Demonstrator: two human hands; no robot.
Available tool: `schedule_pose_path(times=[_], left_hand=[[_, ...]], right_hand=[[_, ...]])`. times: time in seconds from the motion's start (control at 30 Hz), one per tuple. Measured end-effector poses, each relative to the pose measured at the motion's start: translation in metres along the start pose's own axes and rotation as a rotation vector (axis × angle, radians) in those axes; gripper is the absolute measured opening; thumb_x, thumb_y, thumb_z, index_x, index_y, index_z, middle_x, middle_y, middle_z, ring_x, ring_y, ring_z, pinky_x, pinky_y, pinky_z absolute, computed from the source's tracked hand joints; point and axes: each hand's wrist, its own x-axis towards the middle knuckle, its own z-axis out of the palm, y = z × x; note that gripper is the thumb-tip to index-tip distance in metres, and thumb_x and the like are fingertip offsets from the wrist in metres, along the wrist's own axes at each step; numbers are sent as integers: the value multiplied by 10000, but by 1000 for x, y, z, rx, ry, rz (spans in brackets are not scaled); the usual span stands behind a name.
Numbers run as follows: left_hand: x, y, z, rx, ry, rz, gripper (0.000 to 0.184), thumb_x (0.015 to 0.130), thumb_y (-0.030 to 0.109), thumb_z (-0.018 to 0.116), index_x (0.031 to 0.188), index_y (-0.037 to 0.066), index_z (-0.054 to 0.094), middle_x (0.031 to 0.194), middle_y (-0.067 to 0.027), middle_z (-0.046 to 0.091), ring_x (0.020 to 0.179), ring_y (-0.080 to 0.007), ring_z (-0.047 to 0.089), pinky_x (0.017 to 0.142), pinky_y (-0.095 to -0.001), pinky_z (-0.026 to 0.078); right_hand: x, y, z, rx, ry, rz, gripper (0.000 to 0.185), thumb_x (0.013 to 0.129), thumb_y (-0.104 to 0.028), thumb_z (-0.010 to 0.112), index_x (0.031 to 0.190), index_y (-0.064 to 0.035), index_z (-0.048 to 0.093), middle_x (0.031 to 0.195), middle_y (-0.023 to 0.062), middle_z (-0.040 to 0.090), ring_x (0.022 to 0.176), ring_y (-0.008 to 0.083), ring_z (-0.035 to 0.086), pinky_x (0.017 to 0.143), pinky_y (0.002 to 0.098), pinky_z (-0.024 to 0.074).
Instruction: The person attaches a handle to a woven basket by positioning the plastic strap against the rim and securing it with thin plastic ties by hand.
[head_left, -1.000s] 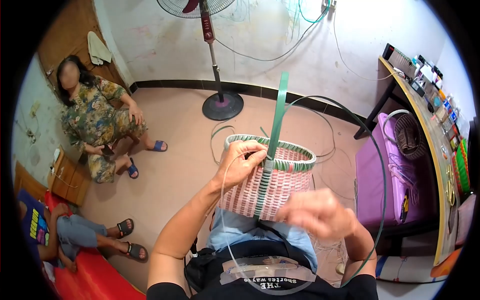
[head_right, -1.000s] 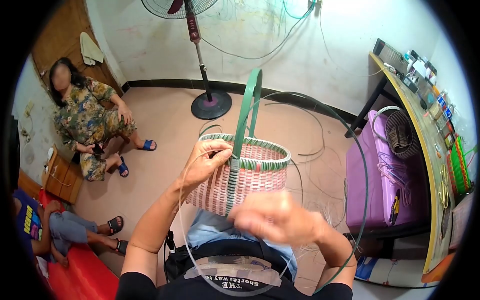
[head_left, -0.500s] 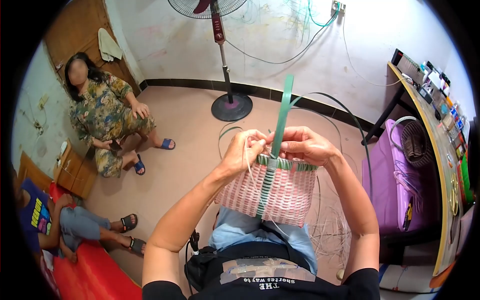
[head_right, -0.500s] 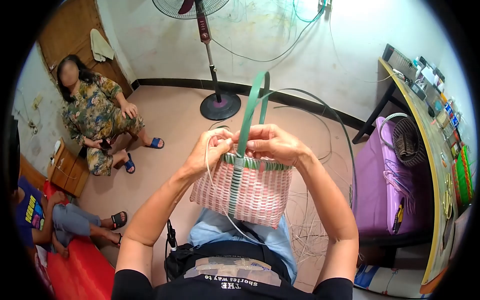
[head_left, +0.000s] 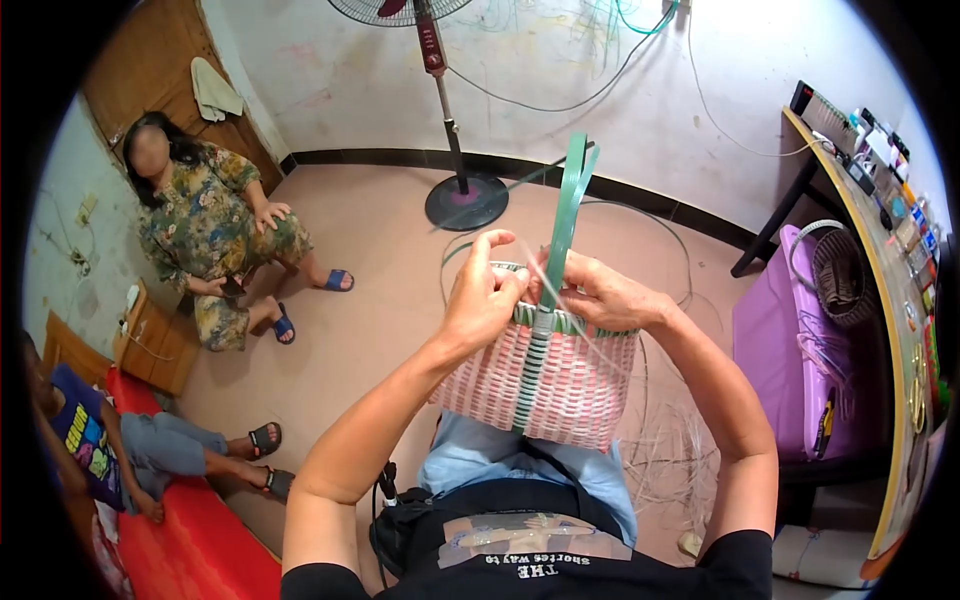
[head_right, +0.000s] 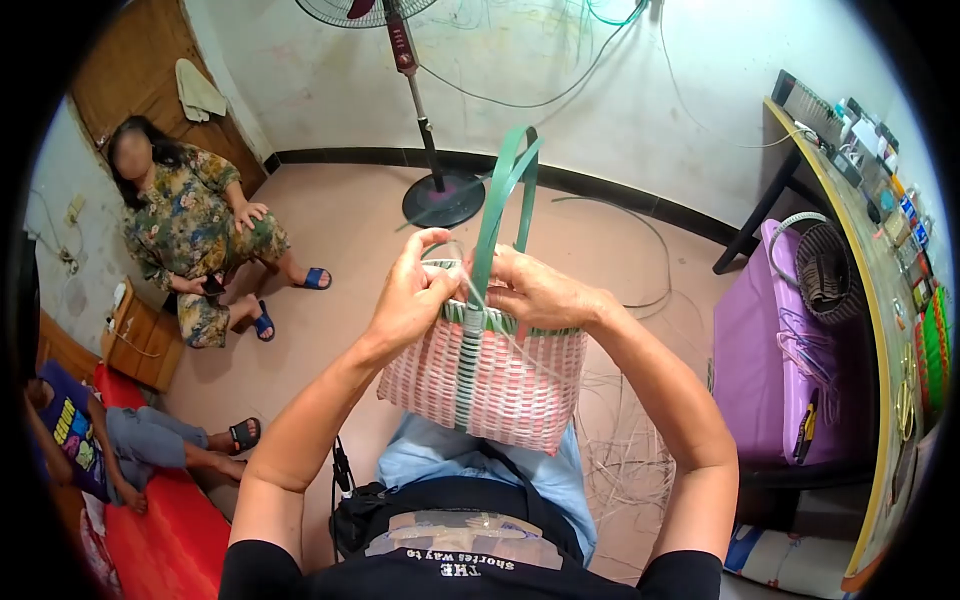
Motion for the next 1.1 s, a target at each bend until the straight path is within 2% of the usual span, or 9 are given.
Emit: schedule_pose_path(times=[0.37, 0.47, 0.67, 0.8, 0.93, 0.97, 1.03, 1.07, 1.1], left_hand=[[-18, 13, -4, 6, -213, 59, 162, 874, 59, 737, 993, -51, 724, 839, -24, 658, 681, -76, 612, 579, -232, 512], [-20, 18, -1, -12, -194, 61, 134, 871, 68, 742, 949, -41, 733, 845, -19, 653, 733, -71, 585, 651, -227, 485], [-15, 13, -3, -24, -206, 46, 99, 864, 48, 739, 909, -35, 711, 833, -37, 680, 719, -84, 626, 638, -230, 528], [-14, 19, -3, -7, -232, -8, 111, 871, 73, 733, 904, -29, 705, 802, -41, 684, 722, -87, 627, 649, -240, 525], [-10, 27, -6, 67, -286, -29, 133, 879, 108, 739, 893, -17, 694, 809, -21, 672, 718, -71, 609, 670, -225, 508], [-10, 29, -7, 103, -292, -40, 140, 882, 119, 744, 892, -10, 690, 815, -10, 667, 716, -62, 599, 681, -216, 502], [-8, 30, -6, 54, -322, -38, 143, 882, 121, 741, 885, -11, 684, 811, -12, 667, 709, -63, 599, 681, -218, 502], [-7, 31, -6, 32, -340, -38, 145, 881, 122, 739, 881, -11, 681, 809, -13, 667, 706, -64, 599, 680, -218, 503], [-7, 31, -4, 39, -334, -37, 150, 875, 126, 745, 881, -8, 677, 804, -15, 668, 705, -65, 597, 680, -224, 502]], right_hand=[[-55, -34, -23, -569, 250, 85, 66, 884, -59, 649, 945, -35, 638, 825, 110, 639, 817, 255, 561, 726, 355, 458], [-108, -34, -35, -388, 442, 244, 67, 898, -76, 643, 918, -16, 621, 775, 150, 624, 693, 262, 578, 655, 367, 480], [-269, -41, -62, -544, 630, 672, 101, 924, -62, 631, 877, 4, 571, 657, 56, 509, 614, 121, 453, 556, 295, 402], [-383, -50, -51, -100, 748, 1005, 95, 922, -61, 597, 836, -24, 584, 635, -5, 529, 493, 78, 461, 439, 248, 350], [-424, -71, -27, -89, 511, 1398, 137, 841, -4, 667, 957, 34, 605, 768, 88, 626, 582, 153, 621, 501, 299, 489], [-418, -72, -12, -733, 454, 1216, 196, 831, 2, 682, 1008, 44, 609, 820, 100, 640, 651, 167, 643, 552, 316, 512], [-373, -77, 1, -1321, 510, 831, 283, 820, -9, 713, 1082, 50, 623, 900, 111, 664, 771, 177, 665, 641, 321, 534], [-327, -83, -3, -1292, 653, 717, 310, 819, -25, 729, 1105, 47, 633, 928, 110, 674, 822, 172, 665, 678, 310, 533], [-295, -82, 0, -834, 768, 719, 265, 843, -46, 720, 1081, 47, 650, 919, 105, 677, 803, 163, 656, 680, 298, 527]])
